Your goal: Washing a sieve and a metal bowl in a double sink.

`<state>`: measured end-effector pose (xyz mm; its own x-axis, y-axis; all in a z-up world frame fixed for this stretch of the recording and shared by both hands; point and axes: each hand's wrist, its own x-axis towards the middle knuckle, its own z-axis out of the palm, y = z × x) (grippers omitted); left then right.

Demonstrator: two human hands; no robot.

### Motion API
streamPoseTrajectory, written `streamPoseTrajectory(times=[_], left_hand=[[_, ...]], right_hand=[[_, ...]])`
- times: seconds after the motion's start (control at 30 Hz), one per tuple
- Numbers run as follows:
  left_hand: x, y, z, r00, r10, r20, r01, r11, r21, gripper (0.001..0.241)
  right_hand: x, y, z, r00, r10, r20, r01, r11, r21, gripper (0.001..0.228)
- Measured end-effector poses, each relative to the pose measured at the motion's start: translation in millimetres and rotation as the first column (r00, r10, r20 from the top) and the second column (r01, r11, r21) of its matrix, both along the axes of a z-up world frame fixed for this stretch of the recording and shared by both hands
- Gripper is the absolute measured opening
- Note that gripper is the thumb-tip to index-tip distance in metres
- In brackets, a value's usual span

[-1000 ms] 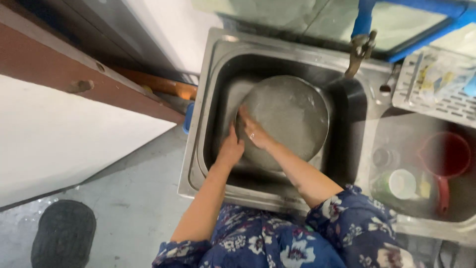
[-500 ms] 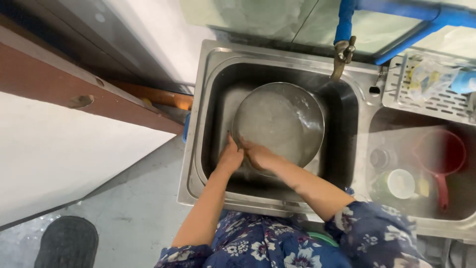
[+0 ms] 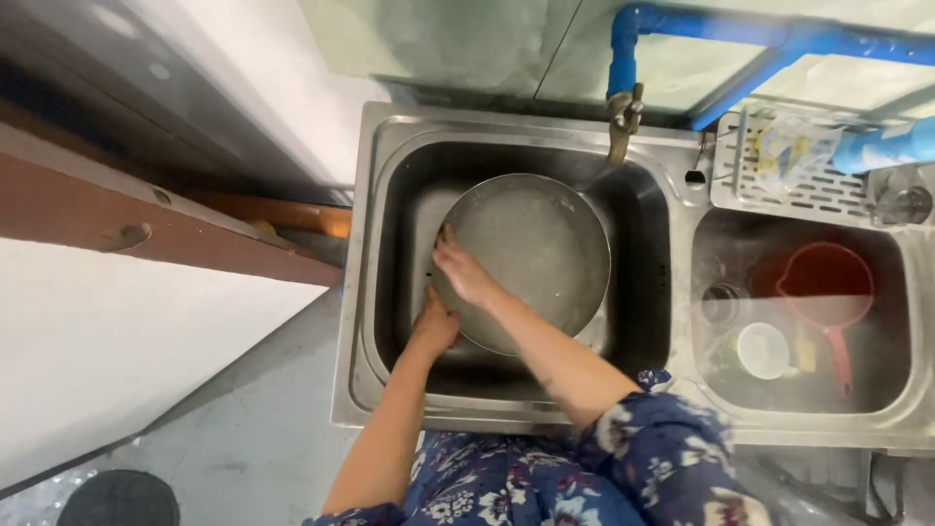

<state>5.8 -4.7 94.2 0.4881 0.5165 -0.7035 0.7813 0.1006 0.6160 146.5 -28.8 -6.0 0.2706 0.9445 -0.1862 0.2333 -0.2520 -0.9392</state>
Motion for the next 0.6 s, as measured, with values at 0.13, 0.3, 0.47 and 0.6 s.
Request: streamPoseTrajectory(times=[0.13,0.3,0.47,0.6], left_hand=[[-7,2,-106,0.969,-0.091,0.23,0.007,0.941,0.34,0.068],[-7,8,-38,0.997,-0.067,0.047,0.026,0.808,0.589,0.053],[6,32,-13,0.99,-0.134,0.042,0.069,0.723,0.688,0.048],[21,52,5,0.98,-0.072,0.187,-0.097,0.646,0.757,0.033]], right_hand=[[-16,-39,-10,0.987,0.086,-0.135,-0.101,0.988,-0.114,0.084],[11,-132,76,0.908,0.399,-0.124,-0.356,0.582,-0.731,0.084],[55,-157,90,0.405,0.867,0.29,-0.086,0.352,-0.932,0.065],[20,-156,91,0.537,0.813,0.225,-0.274,0.421,-0.865,0.061]])
